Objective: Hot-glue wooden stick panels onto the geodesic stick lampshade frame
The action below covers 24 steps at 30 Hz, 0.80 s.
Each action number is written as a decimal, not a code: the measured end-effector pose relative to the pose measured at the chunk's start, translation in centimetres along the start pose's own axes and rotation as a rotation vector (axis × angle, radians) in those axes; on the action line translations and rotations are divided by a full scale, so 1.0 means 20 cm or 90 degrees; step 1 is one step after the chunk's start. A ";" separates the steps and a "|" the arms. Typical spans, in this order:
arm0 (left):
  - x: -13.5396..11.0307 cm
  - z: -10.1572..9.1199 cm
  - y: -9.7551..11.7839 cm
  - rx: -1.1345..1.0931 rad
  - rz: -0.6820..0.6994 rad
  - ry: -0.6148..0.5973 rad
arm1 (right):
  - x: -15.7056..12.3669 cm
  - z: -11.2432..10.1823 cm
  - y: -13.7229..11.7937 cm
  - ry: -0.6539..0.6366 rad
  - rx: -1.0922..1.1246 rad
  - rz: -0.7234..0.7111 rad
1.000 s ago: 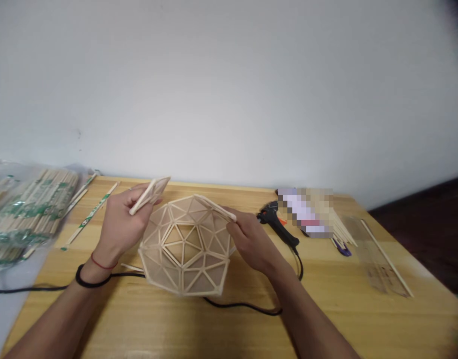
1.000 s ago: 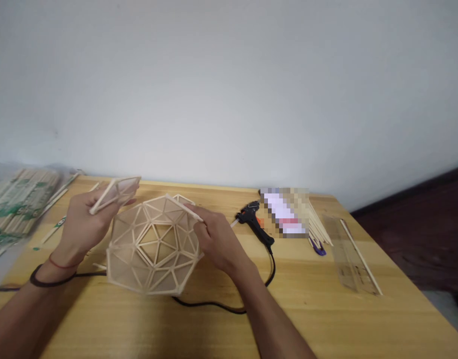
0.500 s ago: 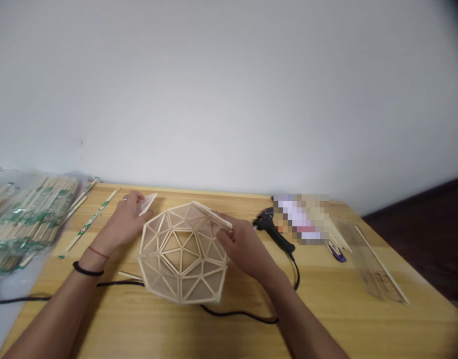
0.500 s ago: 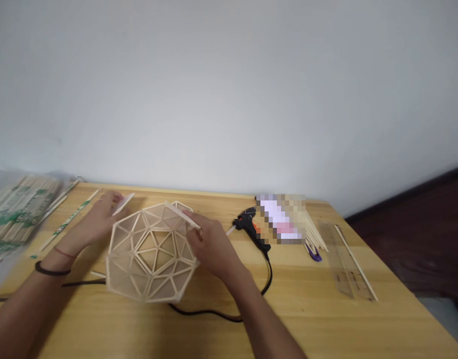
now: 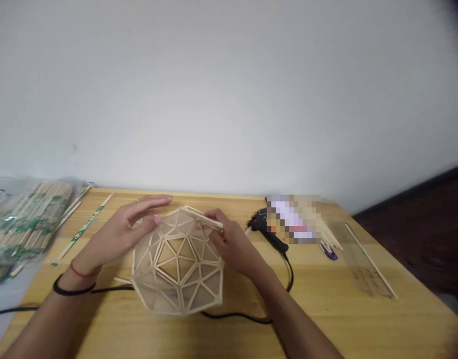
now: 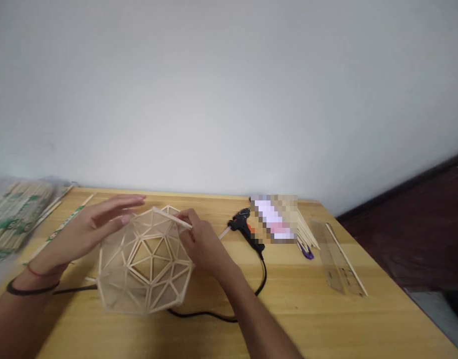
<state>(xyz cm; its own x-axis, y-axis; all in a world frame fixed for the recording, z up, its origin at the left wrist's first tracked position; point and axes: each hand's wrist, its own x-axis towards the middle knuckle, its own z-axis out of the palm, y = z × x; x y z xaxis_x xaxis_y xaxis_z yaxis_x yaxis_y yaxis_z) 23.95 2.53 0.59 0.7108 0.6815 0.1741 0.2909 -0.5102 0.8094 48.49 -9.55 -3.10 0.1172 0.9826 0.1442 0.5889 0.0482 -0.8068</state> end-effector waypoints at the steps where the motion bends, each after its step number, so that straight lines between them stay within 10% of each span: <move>1: 0.00 0.03 0.02 0.017 0.016 -0.022 | 0.00 0.00 0.00 -0.002 0.002 -0.002; 24: 0.00 0.13 0.05 0.104 0.051 0.069 | -0.03 -0.01 0.02 0.055 -0.077 -0.102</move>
<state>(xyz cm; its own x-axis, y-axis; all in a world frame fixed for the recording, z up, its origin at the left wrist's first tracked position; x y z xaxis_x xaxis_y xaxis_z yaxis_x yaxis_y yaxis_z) 25.89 0.66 0.01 0.6655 0.6831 0.3008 0.3422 -0.6375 0.6903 48.83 -10.18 -3.28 0.0794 0.9447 0.3182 0.6967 0.1758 -0.6955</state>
